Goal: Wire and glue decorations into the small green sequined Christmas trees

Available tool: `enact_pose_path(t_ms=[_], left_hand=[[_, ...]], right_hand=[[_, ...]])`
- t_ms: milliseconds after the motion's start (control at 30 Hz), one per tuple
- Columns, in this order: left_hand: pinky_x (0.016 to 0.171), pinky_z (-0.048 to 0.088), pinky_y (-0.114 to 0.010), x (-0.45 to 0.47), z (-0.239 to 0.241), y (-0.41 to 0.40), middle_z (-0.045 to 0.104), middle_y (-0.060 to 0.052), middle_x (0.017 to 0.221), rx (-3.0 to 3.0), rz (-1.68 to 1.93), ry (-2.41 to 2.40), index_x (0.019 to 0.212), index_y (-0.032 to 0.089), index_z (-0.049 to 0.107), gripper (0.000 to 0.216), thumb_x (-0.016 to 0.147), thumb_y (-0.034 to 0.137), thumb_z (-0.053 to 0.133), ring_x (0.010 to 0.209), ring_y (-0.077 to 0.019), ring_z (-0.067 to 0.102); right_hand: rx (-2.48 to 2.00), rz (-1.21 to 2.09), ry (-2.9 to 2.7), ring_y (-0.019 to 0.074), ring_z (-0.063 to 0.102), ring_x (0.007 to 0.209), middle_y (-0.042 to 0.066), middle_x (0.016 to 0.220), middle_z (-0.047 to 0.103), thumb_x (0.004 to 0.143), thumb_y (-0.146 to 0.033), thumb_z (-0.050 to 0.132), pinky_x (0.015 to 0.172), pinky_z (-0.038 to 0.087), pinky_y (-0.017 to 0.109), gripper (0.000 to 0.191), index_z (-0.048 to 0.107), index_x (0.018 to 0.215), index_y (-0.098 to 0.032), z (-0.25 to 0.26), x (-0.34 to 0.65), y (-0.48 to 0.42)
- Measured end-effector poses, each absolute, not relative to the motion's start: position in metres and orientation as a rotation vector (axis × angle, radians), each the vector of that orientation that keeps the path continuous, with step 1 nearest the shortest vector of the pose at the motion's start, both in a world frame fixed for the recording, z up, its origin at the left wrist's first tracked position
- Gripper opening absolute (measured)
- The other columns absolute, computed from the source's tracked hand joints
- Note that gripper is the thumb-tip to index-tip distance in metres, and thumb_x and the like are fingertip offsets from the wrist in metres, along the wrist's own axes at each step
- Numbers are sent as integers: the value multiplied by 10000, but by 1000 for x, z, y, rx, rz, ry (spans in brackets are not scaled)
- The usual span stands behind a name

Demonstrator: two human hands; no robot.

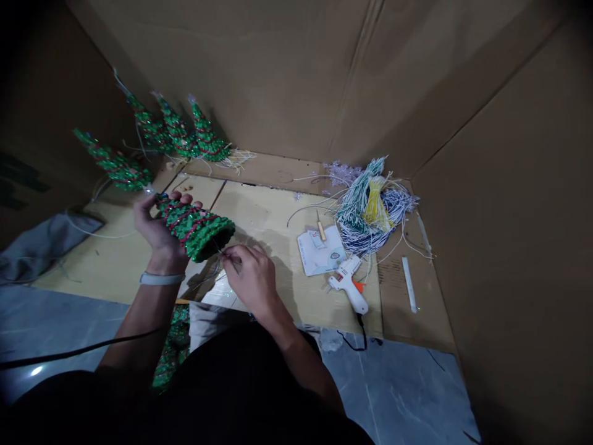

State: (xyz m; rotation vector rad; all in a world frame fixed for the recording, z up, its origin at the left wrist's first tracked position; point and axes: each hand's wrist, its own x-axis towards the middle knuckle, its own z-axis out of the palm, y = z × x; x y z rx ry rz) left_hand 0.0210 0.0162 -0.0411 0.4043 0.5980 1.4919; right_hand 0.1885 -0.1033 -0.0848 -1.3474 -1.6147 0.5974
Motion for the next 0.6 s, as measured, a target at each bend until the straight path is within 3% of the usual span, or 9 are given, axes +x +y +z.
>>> enact_pose_path(t_ms=[333, 600], left_hand=[[681, 628, -322, 21, -54, 19, 689, -4, 770, 360, 1465, 620, 879, 239, 565, 216, 872, 439, 647, 655, -194, 718], [701, 649, -312, 35, -33, -2, 641, 4, 748, 486, 1513, 675, 835, 236, 553, 233, 847, 442, 662, 669, -185, 723]], right_hand=[[-1266, 940, -1376, 174, 777, 828, 6, 939, 818, 1040, -330, 669, 756, 578, 279, 95, 716, 1031, -248, -68, 195, -107], [-1285, 1058, -1330, 195, 707, 866, -14, 892, 750, 1006, -288, 569, 806, 517, 300, 90, 650, 984, -257, -74, 196, -109]])
